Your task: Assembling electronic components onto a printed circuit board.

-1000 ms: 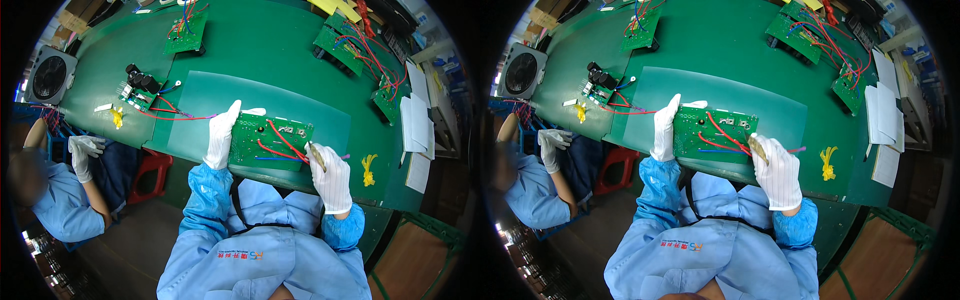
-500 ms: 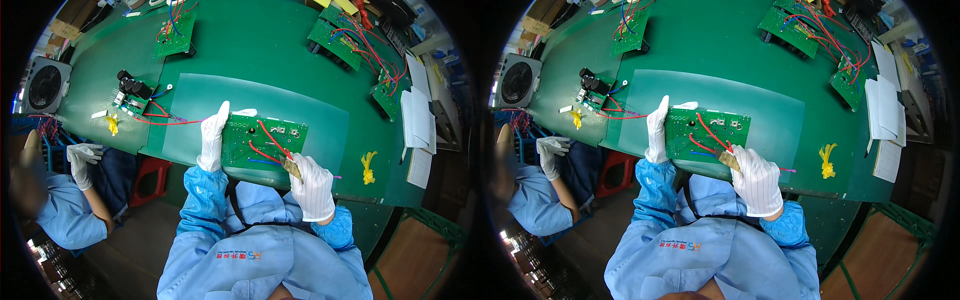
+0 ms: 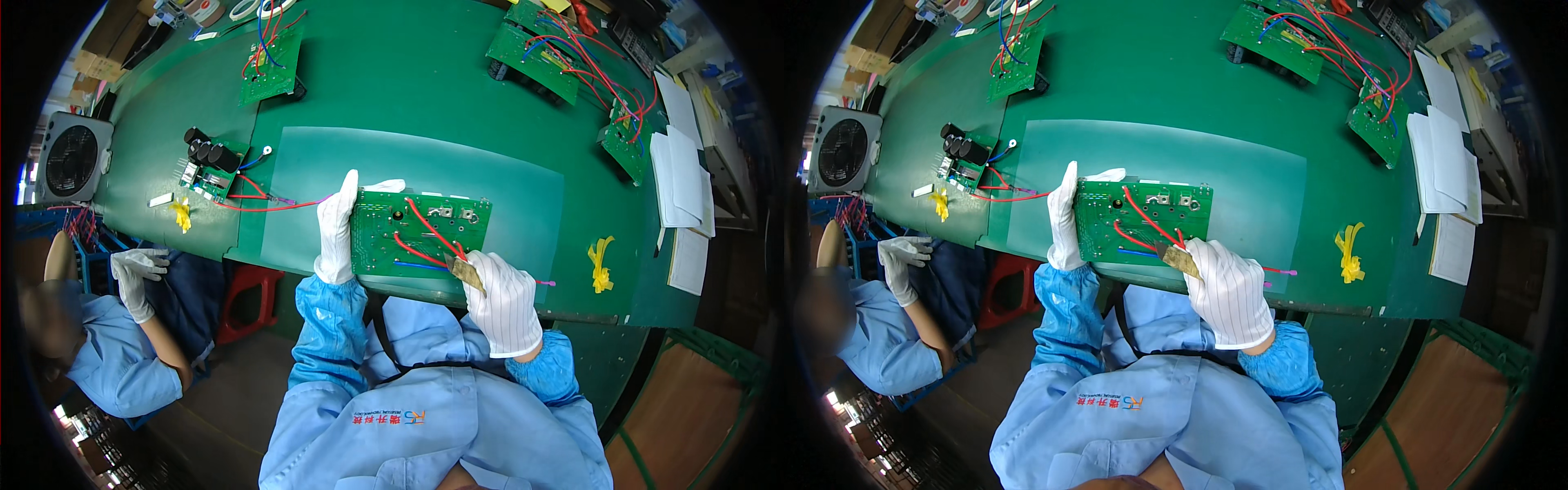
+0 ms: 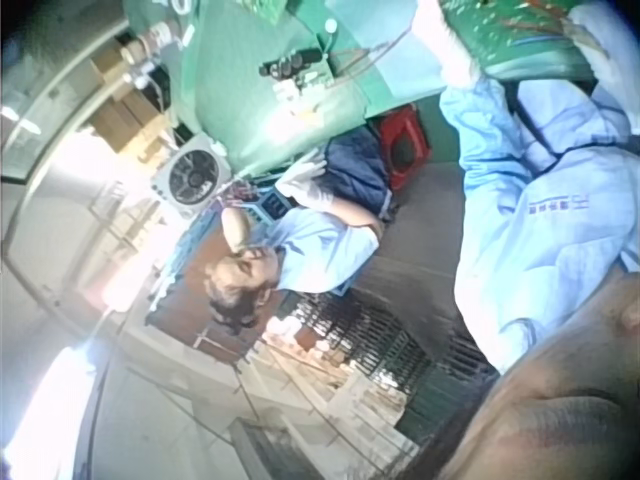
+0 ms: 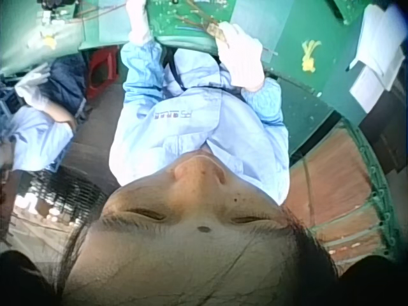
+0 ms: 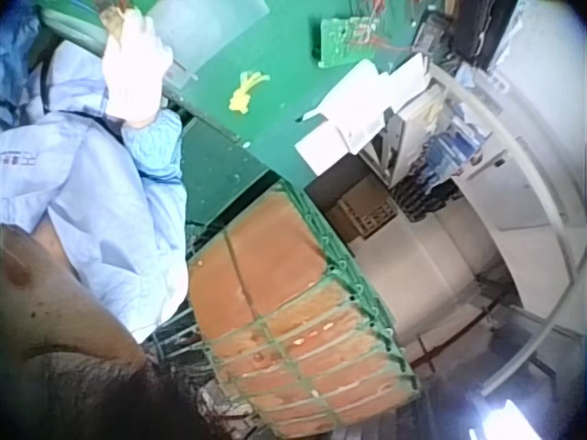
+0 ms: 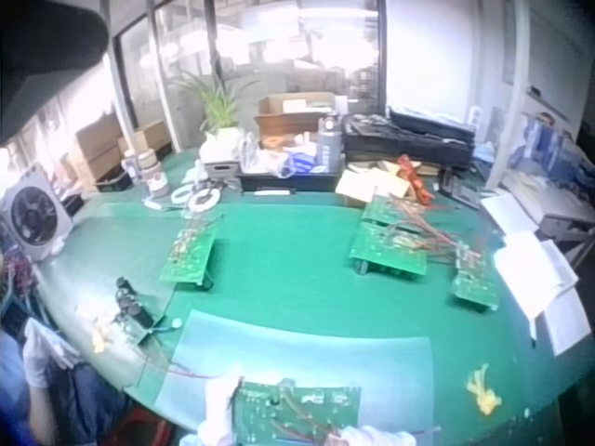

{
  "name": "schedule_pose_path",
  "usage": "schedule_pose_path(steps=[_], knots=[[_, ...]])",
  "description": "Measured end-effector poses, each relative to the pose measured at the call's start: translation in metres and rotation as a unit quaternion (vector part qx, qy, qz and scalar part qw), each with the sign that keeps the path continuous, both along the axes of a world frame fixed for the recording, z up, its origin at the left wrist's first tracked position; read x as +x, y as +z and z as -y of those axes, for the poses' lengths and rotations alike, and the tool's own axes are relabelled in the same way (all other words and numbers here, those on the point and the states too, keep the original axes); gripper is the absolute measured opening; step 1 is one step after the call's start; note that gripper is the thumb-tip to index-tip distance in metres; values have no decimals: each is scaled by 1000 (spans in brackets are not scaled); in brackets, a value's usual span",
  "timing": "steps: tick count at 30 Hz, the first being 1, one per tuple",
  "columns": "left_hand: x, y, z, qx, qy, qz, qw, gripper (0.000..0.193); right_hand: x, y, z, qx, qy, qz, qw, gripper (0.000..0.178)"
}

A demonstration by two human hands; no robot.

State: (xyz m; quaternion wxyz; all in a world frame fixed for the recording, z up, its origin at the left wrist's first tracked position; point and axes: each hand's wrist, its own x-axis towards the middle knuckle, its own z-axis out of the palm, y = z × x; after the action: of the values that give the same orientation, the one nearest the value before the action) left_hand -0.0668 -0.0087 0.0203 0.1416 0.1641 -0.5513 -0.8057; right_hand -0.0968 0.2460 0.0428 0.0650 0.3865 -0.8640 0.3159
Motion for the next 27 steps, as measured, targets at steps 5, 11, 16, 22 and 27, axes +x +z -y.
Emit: schedule_pose_path(steps=[5,11,16,22,27], knots=[[-1,4,-1,-1,3,11,1000,63,-5,7,-3,-38,11,86,995,25],[-3,5,-4,-28,1,16,999,63,-42,9,-10,-127,10,166,978,25],[-2,9,-4,-26,-12,24,999,63,-59,39,-23,-158,-98,471,862,27],[-4,6,-4,-39,-10,24,999,64,-64,13,6,-81,-75,188,976,25],[-2,8,-3,-36,-17,35,999,64,-73,14,-2,-147,-61,348,924,16]])
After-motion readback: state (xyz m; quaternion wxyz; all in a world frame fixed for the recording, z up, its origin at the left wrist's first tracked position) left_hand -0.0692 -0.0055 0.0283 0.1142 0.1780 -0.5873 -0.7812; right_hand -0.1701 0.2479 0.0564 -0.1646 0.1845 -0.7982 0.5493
